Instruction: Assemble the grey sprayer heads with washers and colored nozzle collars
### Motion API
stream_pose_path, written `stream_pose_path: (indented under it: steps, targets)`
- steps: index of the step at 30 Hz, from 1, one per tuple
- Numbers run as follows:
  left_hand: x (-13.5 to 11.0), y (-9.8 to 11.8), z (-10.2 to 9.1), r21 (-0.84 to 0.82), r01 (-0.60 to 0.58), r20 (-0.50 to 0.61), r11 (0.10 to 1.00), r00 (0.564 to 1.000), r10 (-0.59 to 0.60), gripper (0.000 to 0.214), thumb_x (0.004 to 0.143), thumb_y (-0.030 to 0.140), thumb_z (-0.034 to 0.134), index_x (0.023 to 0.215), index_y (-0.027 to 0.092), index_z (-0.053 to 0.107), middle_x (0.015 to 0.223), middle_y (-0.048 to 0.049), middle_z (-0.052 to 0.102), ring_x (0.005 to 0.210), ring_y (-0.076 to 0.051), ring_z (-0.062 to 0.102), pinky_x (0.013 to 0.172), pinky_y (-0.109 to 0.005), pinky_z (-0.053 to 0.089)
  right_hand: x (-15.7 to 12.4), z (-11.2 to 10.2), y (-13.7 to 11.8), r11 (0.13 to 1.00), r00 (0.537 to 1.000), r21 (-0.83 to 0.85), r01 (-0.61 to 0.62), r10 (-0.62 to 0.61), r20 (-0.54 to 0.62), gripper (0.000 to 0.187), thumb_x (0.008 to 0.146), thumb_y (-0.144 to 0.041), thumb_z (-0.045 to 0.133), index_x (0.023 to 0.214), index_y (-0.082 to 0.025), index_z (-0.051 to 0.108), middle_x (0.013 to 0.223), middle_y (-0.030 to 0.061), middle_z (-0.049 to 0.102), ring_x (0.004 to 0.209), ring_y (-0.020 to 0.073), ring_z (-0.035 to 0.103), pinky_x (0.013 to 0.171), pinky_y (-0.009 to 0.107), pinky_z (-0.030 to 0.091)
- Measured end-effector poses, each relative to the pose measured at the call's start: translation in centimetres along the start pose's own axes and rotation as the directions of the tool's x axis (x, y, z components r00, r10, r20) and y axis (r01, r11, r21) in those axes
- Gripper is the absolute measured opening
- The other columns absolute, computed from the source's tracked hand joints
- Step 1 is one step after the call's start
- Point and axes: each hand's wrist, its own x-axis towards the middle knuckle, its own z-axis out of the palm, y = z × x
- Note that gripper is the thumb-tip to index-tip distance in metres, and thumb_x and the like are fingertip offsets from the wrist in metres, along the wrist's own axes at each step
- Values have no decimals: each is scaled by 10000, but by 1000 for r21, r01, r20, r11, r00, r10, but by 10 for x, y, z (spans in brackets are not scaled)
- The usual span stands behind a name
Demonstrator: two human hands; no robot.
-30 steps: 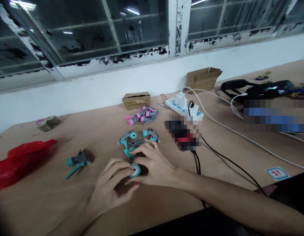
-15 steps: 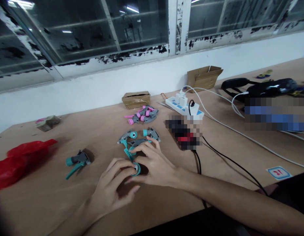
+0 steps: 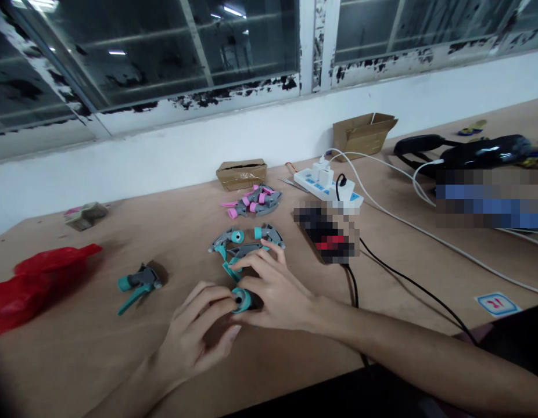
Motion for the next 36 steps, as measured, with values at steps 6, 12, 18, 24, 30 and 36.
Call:
stream_pose_path:
  steps: [6,12,18,24,30,36]
  targets:
    - [1,5,1,80,17,83,997,996,-23,170,807,149,521,971,125,562,918,-86,614,816,-190,533,699,-320,516,0,-1,3,999,999,-21,-42,42,-9,223,750,-404,629,830,-196,613,1125,67,580,1060,225,481,1011,483,194]
    - [2,8,0,47,51,48,998,997,-54,152,804,134,535,954,136,559,874,-67,613,771,-172,539,673,-297,512,0,1,1,1000,1000,-15,-27,27,6,224,739,-379,644,824,-175,610,1130,71,576,1063,219,482,1027,476,176]
    - [-5,2,0,39,15,-66,999,998,-12,278,749,74,578,1012,162,557,996,-77,551,884,-179,522,719,-299,509,3,-4,-4,998,997,-27,-56,54,-60,192,757,-373,628,837,-199,620,1116,66,575,1041,216,491,1000,475,223]
    - [-9,1,3,162,74,-155,984,987,-49,225,728,125,593,942,193,578,1013,-76,466,842,-171,500,681,-298,515,3,-5,-7,999,995,-32,-37,34,-98,229,752,-405,646,837,-194,623,1104,76,581,1018,205,516,1003,466,217]
    - [-6,2,2,171,94,-148,981,987,-69,217,741,202,591,954,183,560,1003,-91,470,853,-191,495,642,-298,511,2,-3,-6,999,995,-50,4,-9,-97,257,769,-418,630,883,-188,618,1112,79,591,1024,197,519,1016,461,197]
    - [-5,2,3,112,98,-139,989,987,-82,211,737,177,600,945,186,564,991,-76,488,859,-182,516,648,-292,504,2,-5,-8,997,994,-61,52,-58,-97,196,796,-346,570,903,-185,603,1076,60,620,998,198,520,1004,456,207]
